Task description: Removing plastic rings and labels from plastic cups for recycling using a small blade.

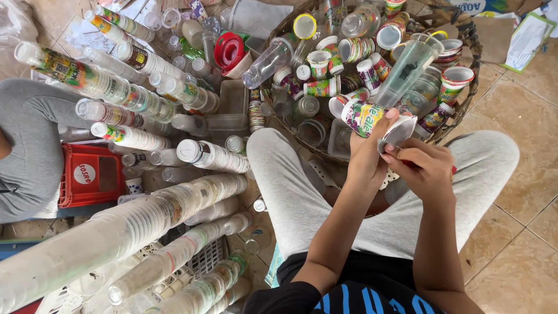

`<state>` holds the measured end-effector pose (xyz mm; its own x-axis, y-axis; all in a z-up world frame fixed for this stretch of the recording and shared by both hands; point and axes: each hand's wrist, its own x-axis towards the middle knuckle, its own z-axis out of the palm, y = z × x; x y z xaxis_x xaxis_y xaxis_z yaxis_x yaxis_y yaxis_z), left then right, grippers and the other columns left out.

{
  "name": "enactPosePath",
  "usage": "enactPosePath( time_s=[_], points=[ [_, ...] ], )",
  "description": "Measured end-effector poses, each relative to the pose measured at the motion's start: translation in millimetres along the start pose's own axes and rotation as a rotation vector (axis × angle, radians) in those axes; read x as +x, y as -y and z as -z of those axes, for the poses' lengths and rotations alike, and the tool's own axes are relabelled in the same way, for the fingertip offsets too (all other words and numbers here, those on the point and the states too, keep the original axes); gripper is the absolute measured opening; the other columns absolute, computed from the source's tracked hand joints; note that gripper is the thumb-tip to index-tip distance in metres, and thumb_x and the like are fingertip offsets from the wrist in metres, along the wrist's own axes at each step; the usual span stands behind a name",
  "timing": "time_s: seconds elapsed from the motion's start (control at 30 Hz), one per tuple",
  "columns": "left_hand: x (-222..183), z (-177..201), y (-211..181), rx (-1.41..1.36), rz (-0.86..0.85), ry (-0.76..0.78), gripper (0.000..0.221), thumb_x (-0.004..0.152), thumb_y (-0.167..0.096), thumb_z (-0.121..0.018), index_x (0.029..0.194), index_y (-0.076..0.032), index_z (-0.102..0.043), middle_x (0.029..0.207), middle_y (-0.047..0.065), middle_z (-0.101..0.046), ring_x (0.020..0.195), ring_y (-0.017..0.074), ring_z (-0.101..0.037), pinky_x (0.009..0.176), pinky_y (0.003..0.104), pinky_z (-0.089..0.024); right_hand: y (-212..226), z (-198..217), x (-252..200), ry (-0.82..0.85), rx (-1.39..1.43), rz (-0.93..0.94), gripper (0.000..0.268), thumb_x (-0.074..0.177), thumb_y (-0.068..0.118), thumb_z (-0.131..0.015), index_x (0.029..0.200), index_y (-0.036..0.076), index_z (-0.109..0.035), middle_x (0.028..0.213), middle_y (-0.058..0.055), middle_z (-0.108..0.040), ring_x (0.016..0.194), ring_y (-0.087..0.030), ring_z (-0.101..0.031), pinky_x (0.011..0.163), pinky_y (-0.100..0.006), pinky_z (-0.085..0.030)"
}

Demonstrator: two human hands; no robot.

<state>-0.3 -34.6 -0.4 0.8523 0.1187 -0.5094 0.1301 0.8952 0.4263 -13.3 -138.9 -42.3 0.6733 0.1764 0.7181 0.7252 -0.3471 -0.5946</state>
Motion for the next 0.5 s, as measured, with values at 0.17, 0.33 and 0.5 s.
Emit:
enactPosePath(
  time_s=[0.17,0.33,0.5],
  points=[
    [-0.4,-7.0,-2.5,0.041,-0.036,-0.047,0.044,0.075,-0.012,-0.092,0.1,-0.001,-0.057,0.078,0.007,-0.067,0.06,0.011,-0.07,0.053,0.021,-0.059,-8.6,-4.9,-10.3,-0.026,0.019,-0.042,0.013,0.095,-0.001,-0.08,0.083,0.001,-0.074,0.069,-0.012,-0.063,0.04,-0.028,-0.043,0.042,-0.033,-0.038],
    [-12.5,-23.5,-21.8,0.056,-0.039,-0.071,0.045,0.074,-0.01,-0.09,0.101,-0.003,-0.054,0.073,0.007,-0.063,0.05,0.0076,-0.064,0.047,0.016,-0.057,-7.7,-9.8,-9.6,-0.064,-0.022,-0.044,0.015,0.097,0.0,-0.08,0.084,0.001,-0.072,0.071,-0.013,-0.065,0.041,-0.029,-0.045,0.044,-0.034,-0.039],
    [-6.2,-23.8,-14.2,0.062,-0.028,-0.124,0.049,0.074,-0.013,-0.091,0.104,-0.003,-0.053,0.077,0.005,-0.062,0.054,0.0094,-0.064,0.048,0.017,-0.056,-3.2,-14.6,-6.5,-0.105,-0.029,-0.078,0.015,0.097,0.001,-0.079,0.083,0.001,-0.073,0.071,-0.012,-0.065,0.042,-0.027,-0.046,0.044,-0.033,-0.039]
  ],
)
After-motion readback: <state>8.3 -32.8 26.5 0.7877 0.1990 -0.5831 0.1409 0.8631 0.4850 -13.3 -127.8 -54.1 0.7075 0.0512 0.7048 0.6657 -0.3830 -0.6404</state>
